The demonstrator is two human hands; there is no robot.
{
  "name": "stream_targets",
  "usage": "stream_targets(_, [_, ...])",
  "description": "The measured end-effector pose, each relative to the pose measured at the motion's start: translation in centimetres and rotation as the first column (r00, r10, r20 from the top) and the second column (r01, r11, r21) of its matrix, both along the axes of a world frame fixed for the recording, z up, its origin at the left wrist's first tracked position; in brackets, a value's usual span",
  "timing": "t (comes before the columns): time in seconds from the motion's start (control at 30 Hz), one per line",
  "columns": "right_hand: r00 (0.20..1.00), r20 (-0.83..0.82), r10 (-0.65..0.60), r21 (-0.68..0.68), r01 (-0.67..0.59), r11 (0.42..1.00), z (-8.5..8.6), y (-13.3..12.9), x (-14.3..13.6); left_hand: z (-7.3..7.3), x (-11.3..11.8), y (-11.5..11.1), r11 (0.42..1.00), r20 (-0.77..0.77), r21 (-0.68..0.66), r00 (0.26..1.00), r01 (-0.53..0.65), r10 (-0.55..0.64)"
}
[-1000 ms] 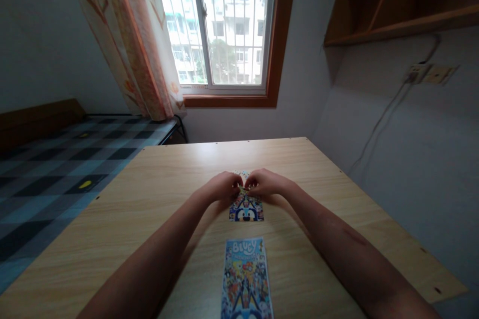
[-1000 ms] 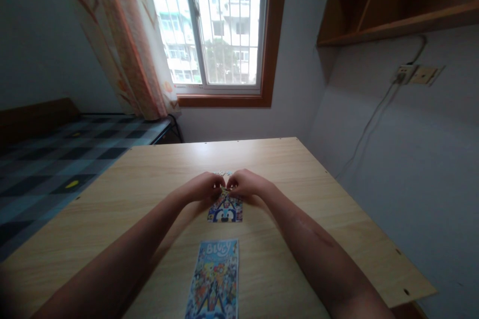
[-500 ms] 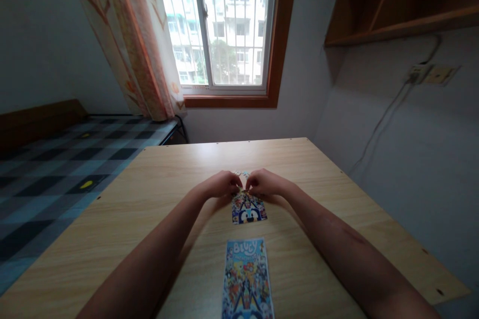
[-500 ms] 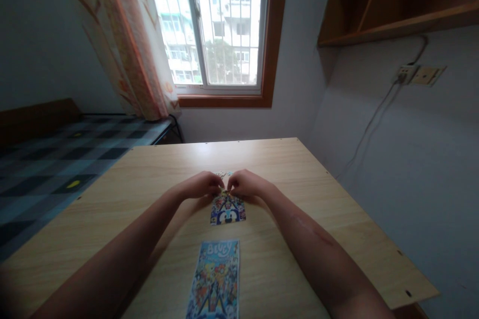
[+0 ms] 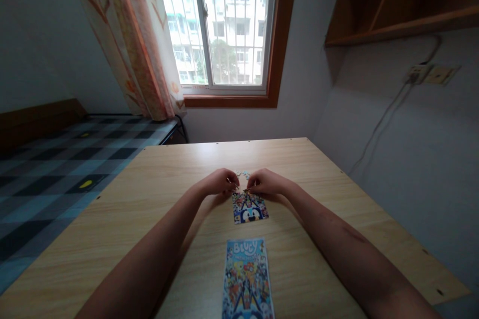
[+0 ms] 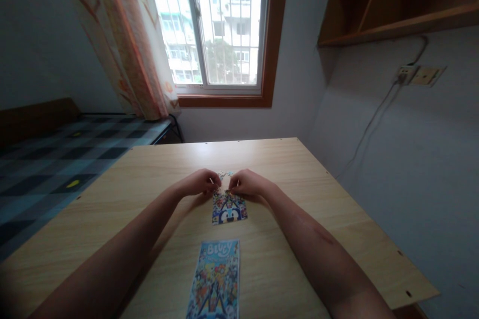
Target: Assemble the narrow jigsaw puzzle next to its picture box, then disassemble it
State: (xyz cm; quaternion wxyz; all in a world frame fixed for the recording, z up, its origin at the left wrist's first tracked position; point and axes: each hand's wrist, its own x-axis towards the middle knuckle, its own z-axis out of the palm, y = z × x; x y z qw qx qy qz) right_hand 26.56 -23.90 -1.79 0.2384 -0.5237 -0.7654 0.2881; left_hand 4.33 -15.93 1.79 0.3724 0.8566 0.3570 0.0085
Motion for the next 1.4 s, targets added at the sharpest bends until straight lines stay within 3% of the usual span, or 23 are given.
stream_targets(0.07, [1.0,0.009,0.005,0.008,-0.005,1.0,0.1,0.0,-0.1,0.1,0.1,0.1,0.997,-0.016,0.053,0.999,-0.048,0.049])
stream_targets(0.17, [1.0,-0.011,0.01,0.023,-0.01,1.0,0.1,-0.1,-0.2,0.6,0.1,0.0,0.967,-0.014,0.237,0.995,-0.091,0.098])
stream_targets(0.27, [0.999,-0.052,-0.011,0.031,0.013,0.999,0.1,-0.1,-0.3,1.2,0.1,-0.3,0.879,-0.011,0.468,0.994,-0.089,0.106])
stream_targets(0.33, [0.996,-0.083,-0.018,0.023,0.02,1.0,0.0,-0.1,-0.3,1.5,0.3,-0.7,0.843,-0.03,0.536,0.997,-0.044,0.071])
stream_targets(0.5, [0.994,-0.112,-0.015,0.008,0.017,1.0,-0.2,0.1,0.0,1.5,1.0,-2.0,0.916,-0.103,0.379,0.99,0.129,-0.097])
stream_targets(0.8, [0.988,-0.151,0.008,-0.023,-0.012,1.0,-0.4,0.4,0.5,0.5,1.4,-2.3,0.951,-0.178,0.282,0.981,0.123,-0.074])
stream_targets(1.1, [0.964,-0.233,-0.131,-0.171,0.092,0.981,0.3,0.3,0.8,0.8,1.1,-2.1,0.959,-0.121,0.251,0.988,0.128,-0.1])
stream_targets(1.3, [0.954,-0.142,-0.263,-0.004,0.265,0.964,-0.3,0.2,0.3,0.2,0.8,-1.2,0.975,-0.006,0.207,0.996,0.087,-0.088])
stream_targets(1.4, [0.931,-0.065,-0.359,0.091,0.364,0.927,0.1,0.1,0.4,-0.3,0.8,-0.7,0.975,0.024,0.215,0.998,0.053,-0.059])
